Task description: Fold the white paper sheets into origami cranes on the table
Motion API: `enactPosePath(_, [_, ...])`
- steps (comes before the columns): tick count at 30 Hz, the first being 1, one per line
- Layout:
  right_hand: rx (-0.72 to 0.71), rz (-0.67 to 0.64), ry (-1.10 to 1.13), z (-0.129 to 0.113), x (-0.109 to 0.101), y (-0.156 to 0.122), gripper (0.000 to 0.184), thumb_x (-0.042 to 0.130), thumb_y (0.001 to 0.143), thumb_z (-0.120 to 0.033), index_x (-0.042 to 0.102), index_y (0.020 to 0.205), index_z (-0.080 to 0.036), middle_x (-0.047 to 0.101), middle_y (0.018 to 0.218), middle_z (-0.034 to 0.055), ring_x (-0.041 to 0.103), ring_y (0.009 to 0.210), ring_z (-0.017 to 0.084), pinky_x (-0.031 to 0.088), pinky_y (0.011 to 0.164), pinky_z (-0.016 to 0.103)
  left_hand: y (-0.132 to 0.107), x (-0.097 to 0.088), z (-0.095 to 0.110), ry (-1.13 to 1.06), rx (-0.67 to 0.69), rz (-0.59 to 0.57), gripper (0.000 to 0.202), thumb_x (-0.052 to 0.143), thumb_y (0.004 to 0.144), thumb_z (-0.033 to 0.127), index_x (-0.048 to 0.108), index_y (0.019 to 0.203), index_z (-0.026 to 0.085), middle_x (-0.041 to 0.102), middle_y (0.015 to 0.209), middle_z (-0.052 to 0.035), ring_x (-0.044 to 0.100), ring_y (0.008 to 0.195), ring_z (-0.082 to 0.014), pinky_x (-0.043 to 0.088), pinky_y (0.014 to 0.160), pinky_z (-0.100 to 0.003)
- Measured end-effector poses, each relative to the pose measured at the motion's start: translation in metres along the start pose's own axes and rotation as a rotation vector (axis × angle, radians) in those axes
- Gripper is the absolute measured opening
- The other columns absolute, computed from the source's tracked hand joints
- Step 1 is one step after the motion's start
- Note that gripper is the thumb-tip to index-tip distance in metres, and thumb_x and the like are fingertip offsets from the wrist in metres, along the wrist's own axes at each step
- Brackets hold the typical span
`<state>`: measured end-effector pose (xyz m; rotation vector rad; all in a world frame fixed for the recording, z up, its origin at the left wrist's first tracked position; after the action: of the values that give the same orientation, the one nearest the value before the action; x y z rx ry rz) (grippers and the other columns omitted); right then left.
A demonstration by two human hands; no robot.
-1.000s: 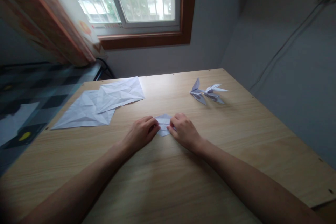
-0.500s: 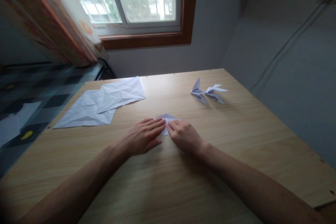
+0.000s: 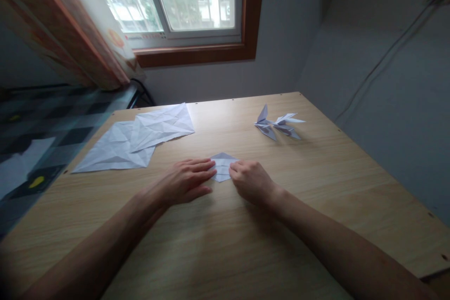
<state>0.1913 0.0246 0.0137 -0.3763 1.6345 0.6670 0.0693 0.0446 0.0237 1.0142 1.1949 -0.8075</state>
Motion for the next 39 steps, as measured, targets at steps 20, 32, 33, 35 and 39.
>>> enactPosePath(20, [0.259, 0.301, 0.457, 0.038, 0.000, 0.013, 0.032, 0.058, 0.086, -0.011, 0.066, 0.116, -0.019, 0.073, 0.109, 0.0085, 0.065, 0.099, 0.022, 0.052, 0.090, 0.038, 0.010, 0.001, 0.005, 0.027, -0.074, 0.040, 0.045, 0.050, 0.093, 0.052, 0.061, 0.124, 0.020, 0.059, 0.126, -0.0142, 0.057, 0.111, -0.0290, 0.046, 0.093, -0.045])
enactPosePath(32, [0.100, 0.309, 0.347, 0.025, 0.000, 0.010, 0.022, 0.055, 0.085, -0.008, 0.073, 0.094, -0.017, 0.074, 0.105, 0.0093, 0.065, 0.100, 0.023, 0.052, 0.094, 0.040, 0.010, 0.010, 0.008, 0.041, -0.005, -0.010, 0.048, 0.048, 0.095, 0.049, 0.058, 0.126, 0.014, 0.058, 0.137, -0.0142, 0.053, 0.126, -0.0310, 0.041, 0.105, -0.047])
enactPosePath(33, [0.088, 0.299, 0.323, 0.022, 0.000, 0.010, 0.022, 0.053, 0.087, -0.010, 0.072, 0.097, -0.016, 0.073, 0.109, 0.0104, 0.064, 0.103, 0.024, 0.052, 0.095, 0.041, 0.011, 0.010, 0.009, 0.047, -0.002, -0.011, 0.048, 0.048, 0.095, 0.049, 0.058, 0.126, 0.014, 0.058, 0.137, -0.0146, 0.054, 0.126, -0.0309, 0.041, 0.105, -0.047])
enactPosePath(35, [0.061, 0.276, 0.271, 0.016, 0.001, 0.011, 0.024, 0.051, 0.091, -0.015, 0.071, 0.105, -0.016, 0.071, 0.116, 0.0117, 0.064, 0.108, 0.024, 0.051, 0.098, 0.041, 0.011, 0.010, 0.010, 0.057, 0.004, -0.009, 0.049, 0.047, 0.095, 0.050, 0.057, 0.127, 0.014, 0.059, 0.136, -0.0155, 0.055, 0.126, -0.0303, 0.042, 0.105, -0.046])
enactPosePath(39, [0.031, 0.215, 0.177, 0.010, 0.001, 0.011, 0.028, 0.048, 0.095, -0.019, 0.070, 0.112, -0.014, 0.070, 0.119, 0.0122, 0.064, 0.112, 0.023, 0.048, 0.102, 0.038, 0.012, 0.009, 0.010, 0.063, -0.002, 0.000, 0.049, 0.044, 0.096, 0.050, 0.056, 0.128, 0.015, 0.060, 0.134, -0.0147, 0.056, 0.125, -0.0297, 0.045, 0.102, -0.044])
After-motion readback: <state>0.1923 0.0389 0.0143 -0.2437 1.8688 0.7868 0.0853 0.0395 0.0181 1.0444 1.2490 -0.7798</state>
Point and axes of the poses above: each hand's wrist, its own y-axis towards the middle knuckle, its own x-axis out of the palm, z = x × y, the point moved 8 cm from there along y, towards the middle knuckle
